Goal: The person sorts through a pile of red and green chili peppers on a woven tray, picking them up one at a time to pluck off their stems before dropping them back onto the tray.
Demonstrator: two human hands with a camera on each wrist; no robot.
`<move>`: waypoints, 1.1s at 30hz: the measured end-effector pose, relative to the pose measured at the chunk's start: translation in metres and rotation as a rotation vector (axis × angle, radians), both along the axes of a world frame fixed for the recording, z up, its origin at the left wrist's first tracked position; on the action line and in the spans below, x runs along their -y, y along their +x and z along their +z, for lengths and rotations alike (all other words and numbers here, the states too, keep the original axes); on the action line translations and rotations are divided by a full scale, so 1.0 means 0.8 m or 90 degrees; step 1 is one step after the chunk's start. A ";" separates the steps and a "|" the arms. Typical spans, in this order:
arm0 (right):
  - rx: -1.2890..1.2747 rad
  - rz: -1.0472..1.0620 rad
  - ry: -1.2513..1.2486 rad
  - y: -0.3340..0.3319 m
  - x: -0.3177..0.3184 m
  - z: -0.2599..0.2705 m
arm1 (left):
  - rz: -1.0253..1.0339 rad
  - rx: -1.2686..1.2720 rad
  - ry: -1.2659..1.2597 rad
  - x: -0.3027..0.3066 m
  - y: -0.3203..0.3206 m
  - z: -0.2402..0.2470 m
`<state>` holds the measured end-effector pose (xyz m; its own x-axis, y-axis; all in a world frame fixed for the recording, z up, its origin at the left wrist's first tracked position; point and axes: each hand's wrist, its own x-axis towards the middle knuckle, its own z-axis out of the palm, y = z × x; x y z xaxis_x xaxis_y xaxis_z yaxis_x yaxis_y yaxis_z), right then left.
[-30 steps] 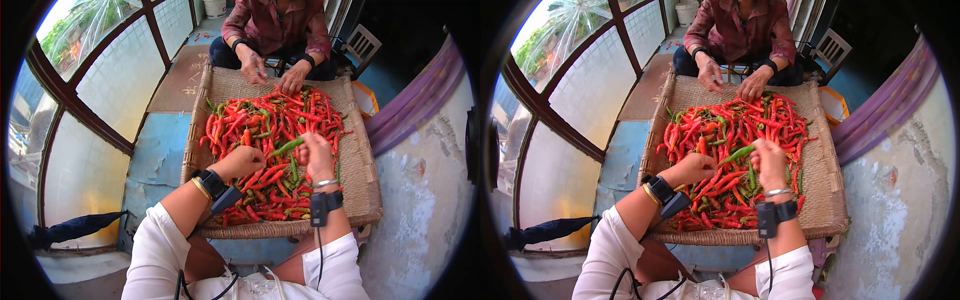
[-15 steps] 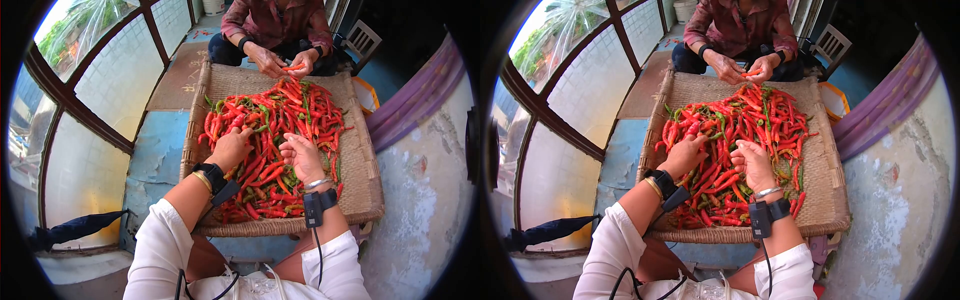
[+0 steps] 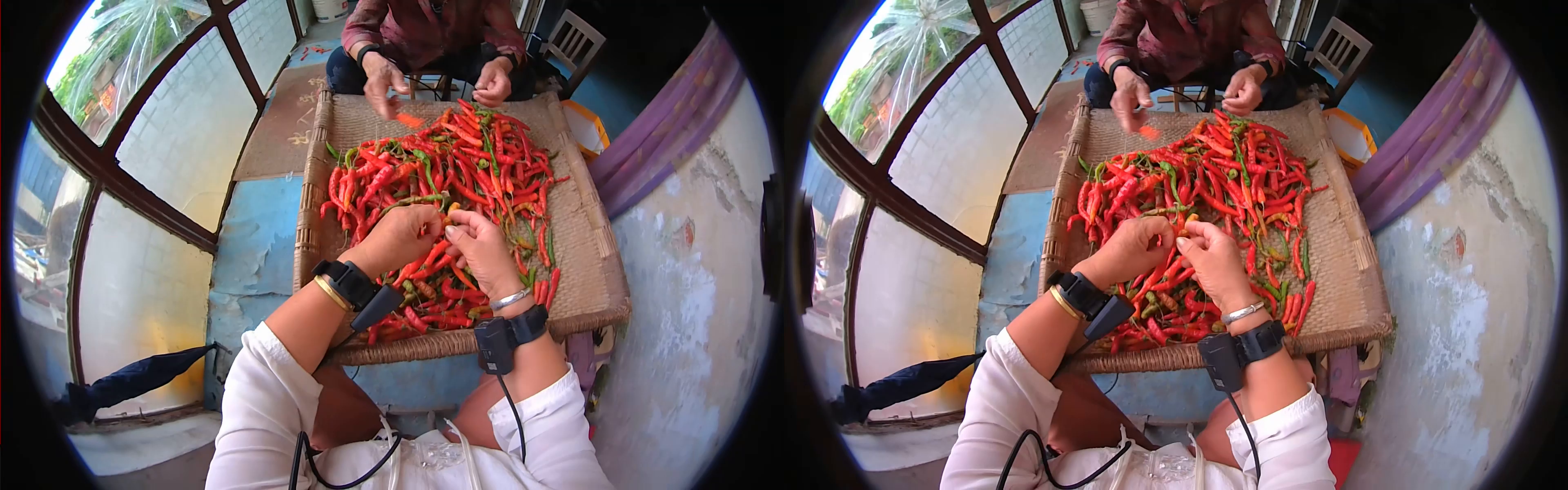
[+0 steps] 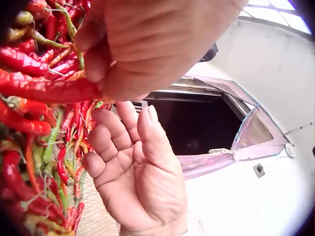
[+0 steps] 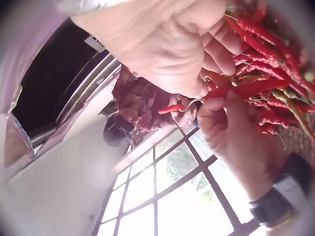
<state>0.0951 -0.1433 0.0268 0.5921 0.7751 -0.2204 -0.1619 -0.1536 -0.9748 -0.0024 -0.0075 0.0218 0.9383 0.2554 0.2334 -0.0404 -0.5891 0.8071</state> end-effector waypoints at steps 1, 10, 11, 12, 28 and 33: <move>0.072 0.002 0.001 -0.004 0.001 0.000 | -0.004 -0.004 0.002 0.005 -0.002 0.000; -0.185 -0.093 0.165 -0.006 0.023 0.016 | 0.008 -0.024 -0.128 0.020 -0.013 0.032; -0.188 -0.094 0.165 -0.003 0.024 0.014 | 0.016 -0.053 -0.090 0.018 -0.013 0.038; -0.192 -0.025 0.136 0.001 0.024 0.011 | 0.009 -0.073 -0.069 0.016 -0.013 0.042; -0.363 -0.163 0.146 0.058 -0.007 -0.001 | 0.122 -0.093 -0.410 -0.022 -0.005 0.012; -0.076 0.131 0.047 0.015 -0.027 -0.007 | 0.058 -0.115 -0.311 -0.016 -0.003 0.007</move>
<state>0.1071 -0.1216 0.0210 0.3935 0.8931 -0.2180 -0.2497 -0.1243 -0.9603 -0.0049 0.0053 0.0275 0.9216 0.3758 -0.0966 0.1582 -0.1367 0.9779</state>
